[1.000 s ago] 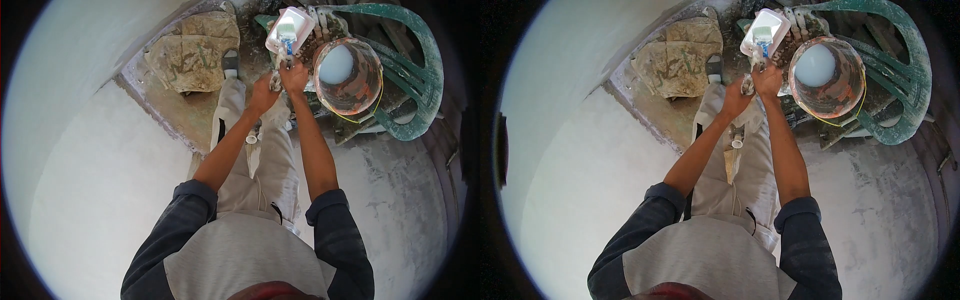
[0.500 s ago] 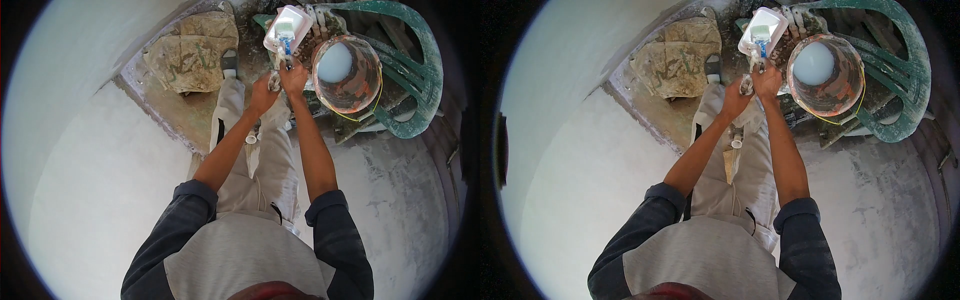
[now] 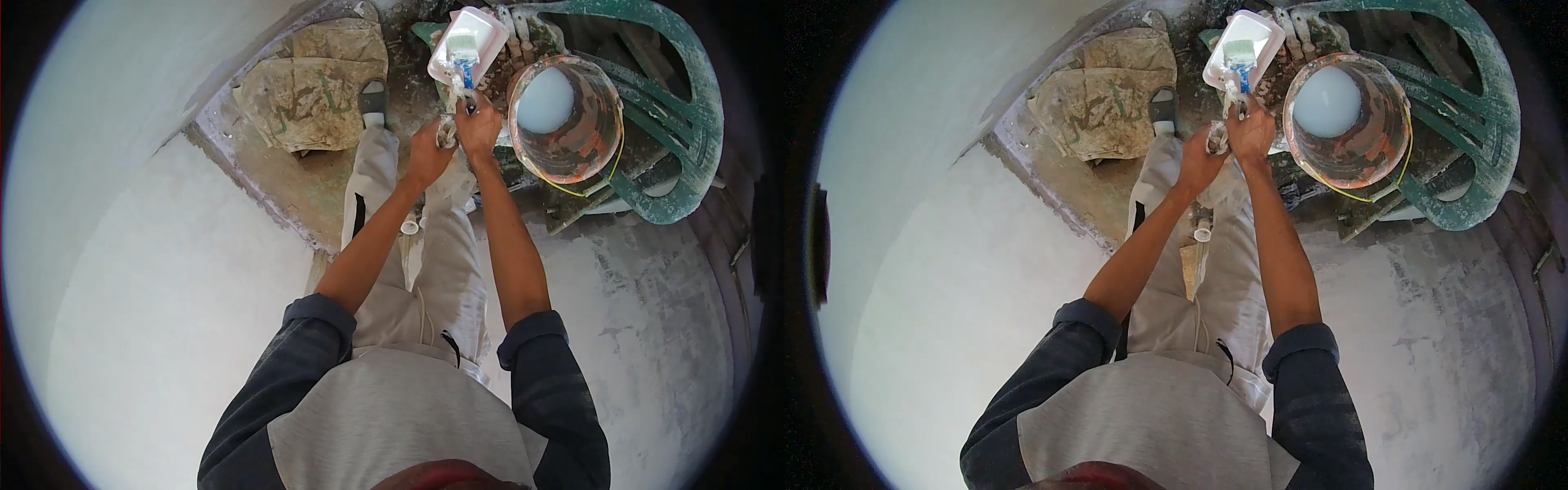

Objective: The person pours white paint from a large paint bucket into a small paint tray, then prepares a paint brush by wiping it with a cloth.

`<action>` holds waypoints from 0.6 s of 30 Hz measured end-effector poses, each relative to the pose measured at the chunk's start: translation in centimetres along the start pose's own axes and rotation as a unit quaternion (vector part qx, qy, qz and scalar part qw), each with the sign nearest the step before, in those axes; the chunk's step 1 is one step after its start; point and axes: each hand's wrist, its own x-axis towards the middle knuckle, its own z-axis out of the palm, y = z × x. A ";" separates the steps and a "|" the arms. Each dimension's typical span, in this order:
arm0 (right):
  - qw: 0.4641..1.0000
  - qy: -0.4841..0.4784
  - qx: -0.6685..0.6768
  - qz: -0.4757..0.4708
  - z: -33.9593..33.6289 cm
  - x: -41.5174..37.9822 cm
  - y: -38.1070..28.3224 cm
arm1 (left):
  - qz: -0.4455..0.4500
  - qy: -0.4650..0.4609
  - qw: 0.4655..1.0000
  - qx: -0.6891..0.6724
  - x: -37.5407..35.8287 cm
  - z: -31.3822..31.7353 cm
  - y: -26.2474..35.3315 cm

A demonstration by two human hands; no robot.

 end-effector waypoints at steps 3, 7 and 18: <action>1.000 0.001 0.005 0.001 -0.1 0.0 -0.2 | -0.008 0.000 1.000 -0.005 0.0 0.0 0.1; 1.000 -0.011 -0.007 0.010 -0.4 0.0 -0.5 | 0.007 0.008 1.000 -0.012 0.0 0.0 -0.1; 1.000 0.007 0.022 -0.001 -0.5 -0.3 -0.8 | 0.002 0.006 1.000 -0.010 -0.2 0.0 -0.1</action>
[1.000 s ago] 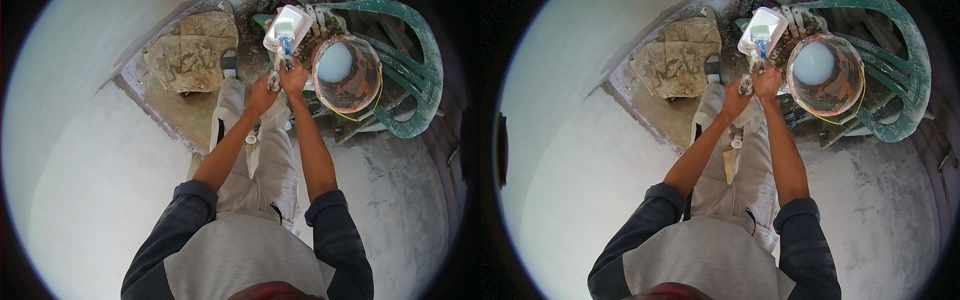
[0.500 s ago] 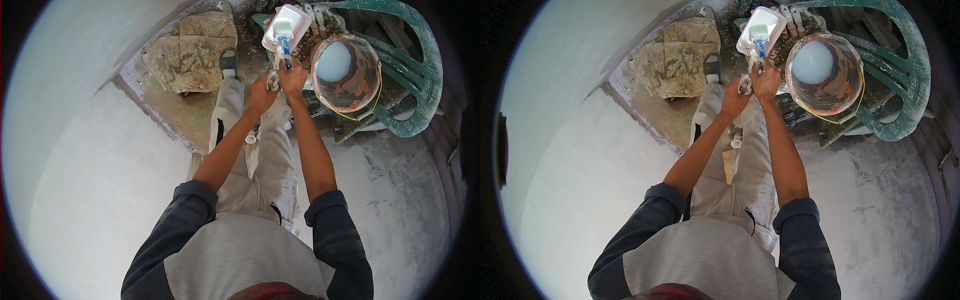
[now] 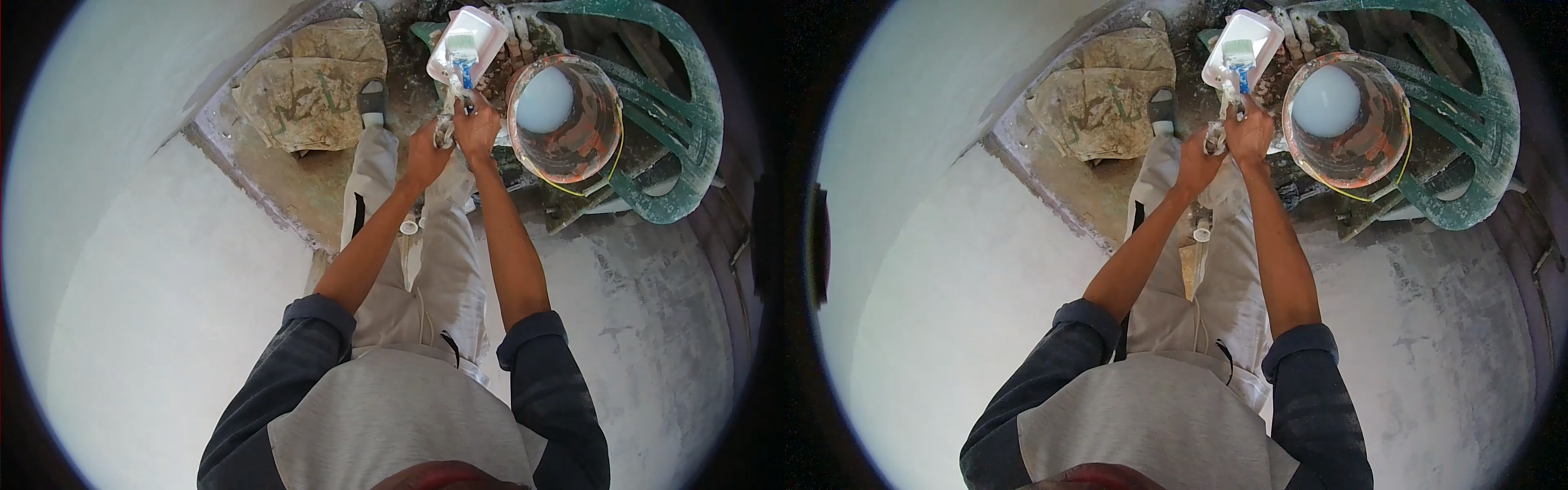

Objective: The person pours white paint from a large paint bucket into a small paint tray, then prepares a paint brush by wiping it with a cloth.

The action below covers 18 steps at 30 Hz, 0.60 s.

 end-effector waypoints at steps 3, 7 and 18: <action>1.000 0.002 -0.001 -0.004 0.0 -0.1 0.0 | 0.003 0.001 1.000 0.007 -0.1 -0.1 0.2; 1.000 0.009 0.000 -0.017 0.0 -0.2 0.1 | 0.014 0.006 1.000 0.023 -0.2 0.1 -0.1; 0.998 0.026 0.033 -0.040 0.3 -0.6 0.5 | 0.003 0.006 1.000 0.010 -0.3 0.1 -0.6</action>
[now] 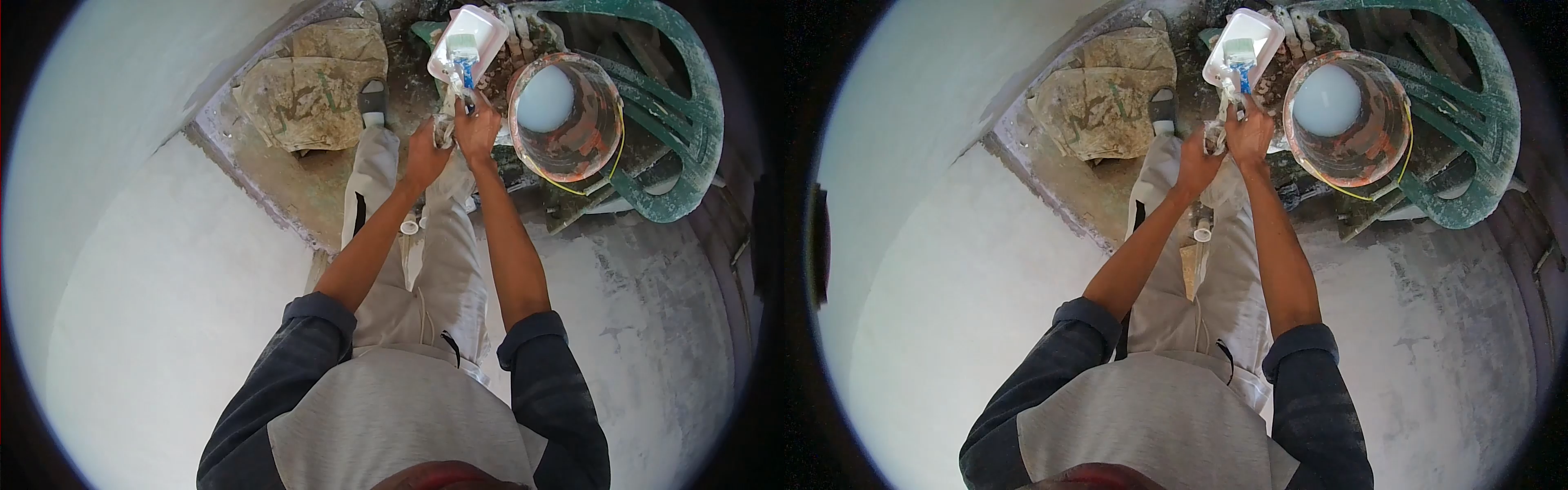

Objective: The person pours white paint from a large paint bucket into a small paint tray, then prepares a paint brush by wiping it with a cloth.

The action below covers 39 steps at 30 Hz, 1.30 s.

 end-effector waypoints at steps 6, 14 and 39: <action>1.000 -0.003 0.005 -0.006 0.2 -0.1 0.5 | 0.005 0.006 1.000 0.010 -0.1 0.1 -0.1; 0.999 -0.032 -0.021 0.004 0.2 0.0 0.8 | 0.006 -0.003 1.000 0.012 -0.4 0.1 -0.3; 0.989 -0.084 -0.051 0.107 1.3 0.1 1.2 | -0.004 -0.001 0.999 0.035 -0.7 0.1 -0.9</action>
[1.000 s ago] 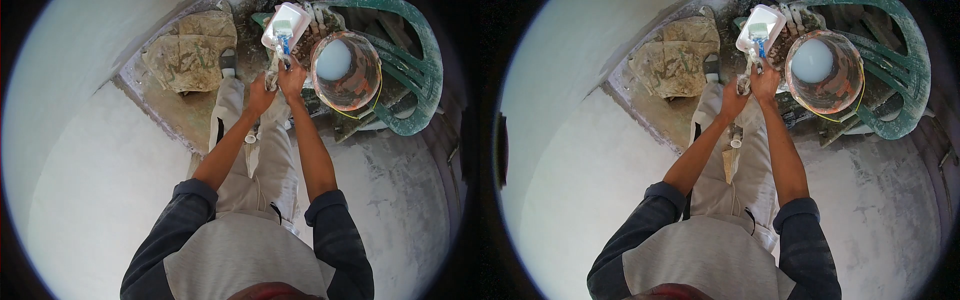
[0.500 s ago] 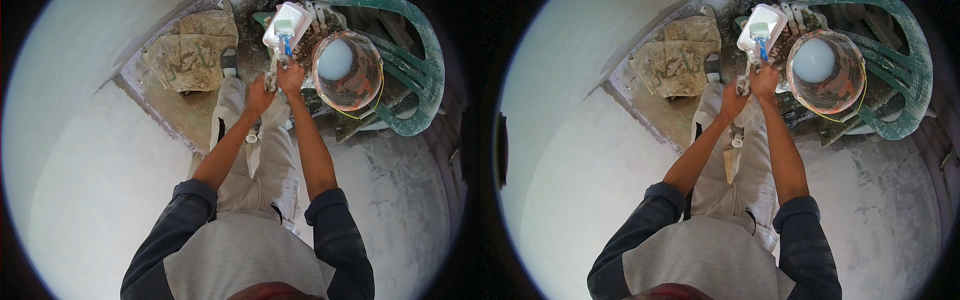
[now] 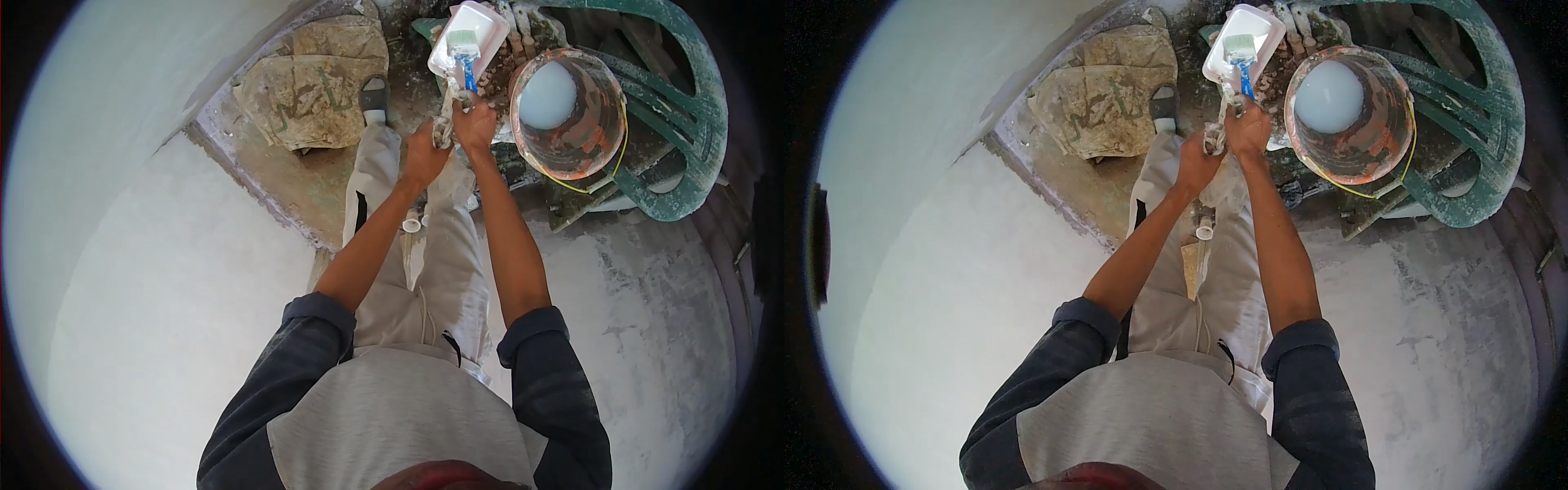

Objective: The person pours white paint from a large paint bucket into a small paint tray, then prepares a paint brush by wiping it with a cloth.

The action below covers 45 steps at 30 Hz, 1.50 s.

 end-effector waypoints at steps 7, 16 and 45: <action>1.000 0.004 0.003 0.001 0.4 0.2 0.3 | -0.026 -0.004 1.000 -0.012 0.2 0.0 0.2; 0.999 0.010 -0.026 0.019 0.4 0.5 -0.2 | -0.017 -0.003 1.000 -0.018 0.4 0.0 0.3; 0.999 0.007 -0.042 0.028 0.4 1.1 -0.7 | -0.018 0.008 1.000 -0.009 1.2 0.4 0.1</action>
